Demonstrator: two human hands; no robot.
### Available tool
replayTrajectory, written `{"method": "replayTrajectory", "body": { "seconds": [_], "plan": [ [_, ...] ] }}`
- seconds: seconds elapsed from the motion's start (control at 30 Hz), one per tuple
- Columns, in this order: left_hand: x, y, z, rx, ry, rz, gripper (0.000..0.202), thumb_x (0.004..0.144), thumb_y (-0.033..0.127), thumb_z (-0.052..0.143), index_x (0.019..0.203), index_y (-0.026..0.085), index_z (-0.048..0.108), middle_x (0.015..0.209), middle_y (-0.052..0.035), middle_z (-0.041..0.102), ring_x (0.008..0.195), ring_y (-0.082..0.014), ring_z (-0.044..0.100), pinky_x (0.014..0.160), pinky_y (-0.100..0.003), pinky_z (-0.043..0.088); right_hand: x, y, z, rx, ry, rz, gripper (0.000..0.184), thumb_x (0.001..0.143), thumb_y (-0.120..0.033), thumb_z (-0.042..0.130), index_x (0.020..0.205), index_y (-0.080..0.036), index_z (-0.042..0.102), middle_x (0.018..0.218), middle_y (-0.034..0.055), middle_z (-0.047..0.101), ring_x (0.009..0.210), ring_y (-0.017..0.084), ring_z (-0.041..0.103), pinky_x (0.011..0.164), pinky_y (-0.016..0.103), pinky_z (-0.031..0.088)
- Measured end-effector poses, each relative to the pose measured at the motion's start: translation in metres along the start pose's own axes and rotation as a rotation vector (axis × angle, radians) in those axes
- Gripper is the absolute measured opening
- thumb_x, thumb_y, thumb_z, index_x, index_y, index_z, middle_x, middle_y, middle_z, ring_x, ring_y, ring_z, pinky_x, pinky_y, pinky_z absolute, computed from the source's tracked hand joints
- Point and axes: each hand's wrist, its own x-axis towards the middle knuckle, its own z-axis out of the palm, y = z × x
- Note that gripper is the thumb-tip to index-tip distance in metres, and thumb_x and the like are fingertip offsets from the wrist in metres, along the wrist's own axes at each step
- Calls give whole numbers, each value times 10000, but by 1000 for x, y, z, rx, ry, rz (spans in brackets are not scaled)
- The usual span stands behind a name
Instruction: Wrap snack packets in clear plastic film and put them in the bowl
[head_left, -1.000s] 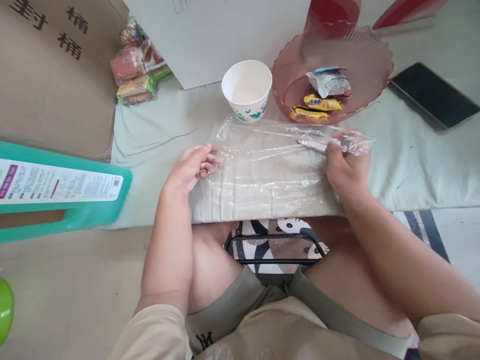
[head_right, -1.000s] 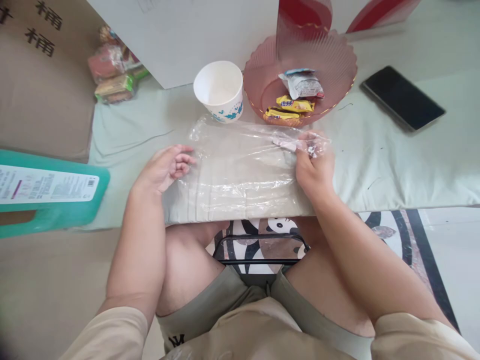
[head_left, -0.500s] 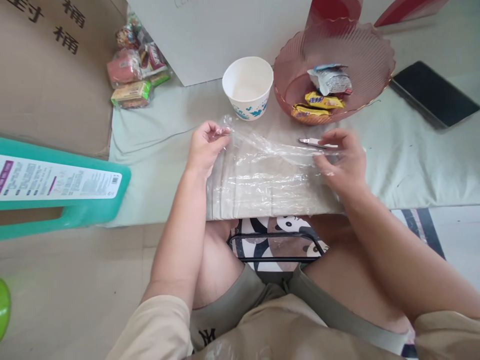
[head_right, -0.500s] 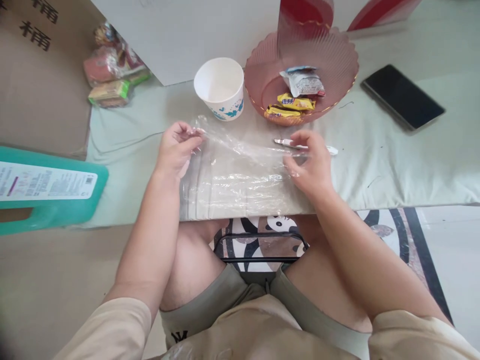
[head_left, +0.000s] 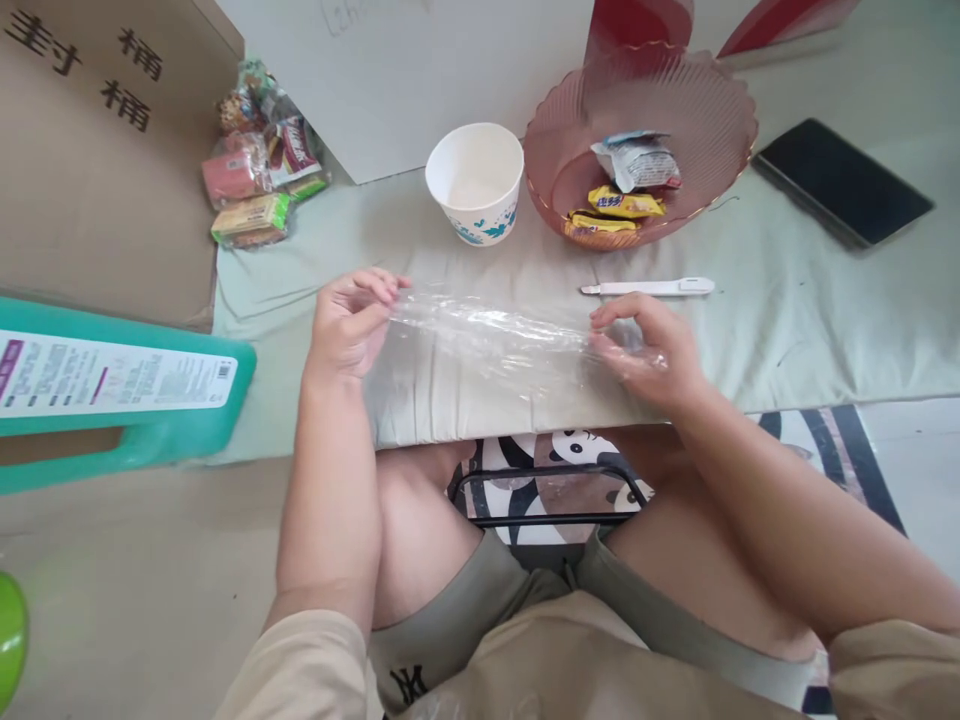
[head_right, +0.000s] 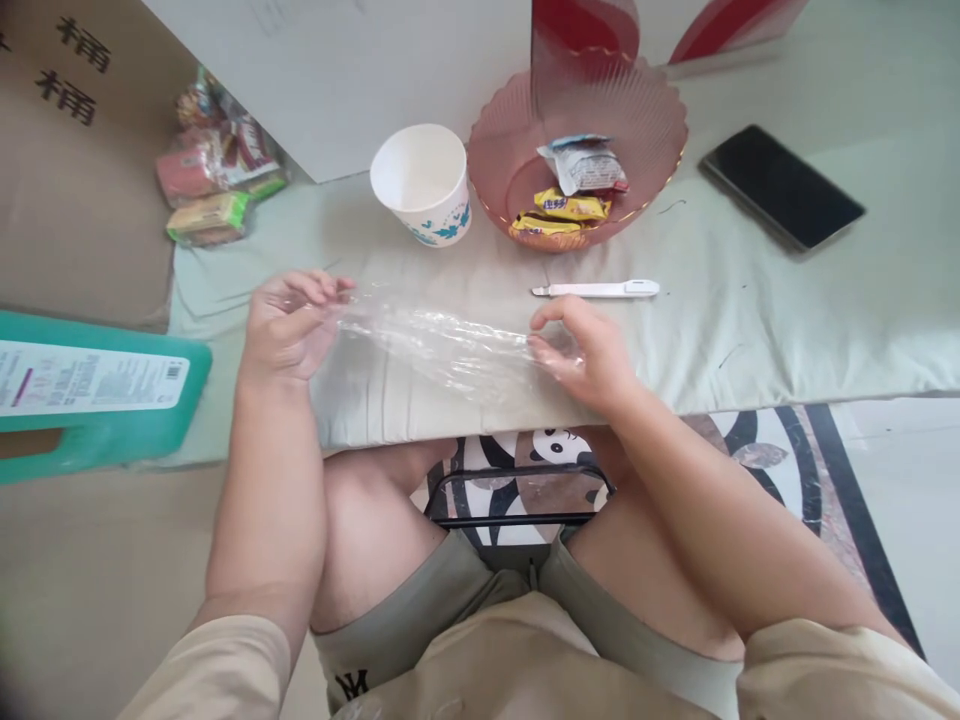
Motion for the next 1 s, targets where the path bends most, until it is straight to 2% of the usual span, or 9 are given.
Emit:
{"method": "replayTrajectory", "body": {
  "seconds": [0.07,0.17,0.3,0.47,0.63,0.77,0.87,0.93,1.0],
  "plan": [
    [0,-3,-1,-14,65,-8,497,551,384,896,598,223,428,720,9,555,911,-193,689,944,-370,557,1,1,3,-2,6,34,186,802,-296,709,961,-275,616,998,56,724,933,251,692,845,442,563],
    [2,-7,0,-12,149,-16,510,619,335,856,644,218,361,771,5,592,947,-194,696,871,-342,560,4,2,9,11,-1,-2,91,823,-258,674,870,-257,596,1012,65,713,1019,263,693,912,462,554],
    [9,-13,1,96,234,14,501,656,309,839,623,206,350,1001,-21,693,1083,-207,683,945,-354,558,6,4,13,-3,-13,-51,94,833,-177,612,791,-255,579,984,60,704,976,249,690,883,452,556],
    [20,-30,-3,127,277,58,392,657,306,852,594,200,480,1106,-25,692,1131,-216,675,1064,-398,525,1,9,15,-53,-27,-109,209,786,-70,548,791,-257,642,992,54,666,879,211,656,772,393,542],
    [25,-41,-11,241,340,62,142,640,127,736,617,215,626,1100,-31,678,1117,-205,657,1074,-383,524,-3,16,15,-89,-62,-133,325,766,-30,525,823,-279,727,1063,37,650,736,164,579,717,387,517],
    [16,-36,-17,389,333,42,195,605,19,636,601,202,702,1067,-61,677,1084,-239,650,917,-358,557,-4,19,15,-110,-120,-109,317,768,-48,522,803,-268,748,1088,42,642,652,132,508,663,370,499],
    [11,-34,-18,452,307,18,242,625,-11,630,630,202,746,1027,-65,666,967,-222,654,822,-337,536,-2,19,17,-124,-88,-92,318,803,-63,520,823,-269,760,1060,49,654,685,148,544,689,378,520],
    [10,-35,-20,474,295,-9,262,642,-17,623,633,208,755,1041,-64,663,918,-211,649,813,-340,527,-2,19,17,-140,-58,-79,319,818,-69,519,826,-270,766,1055,55,658,726,165,574,722,394,536],
    [11,-36,-23,516,289,-38,291,634,-28,588,623,209,757,1057,-69,668,939,-224,649,863,-361,527,-2,19,16,-149,-51,-75,325,801,-66,520,828,-266,774,1075,62,653,775,180,597,759,414,548]
  ]
}}
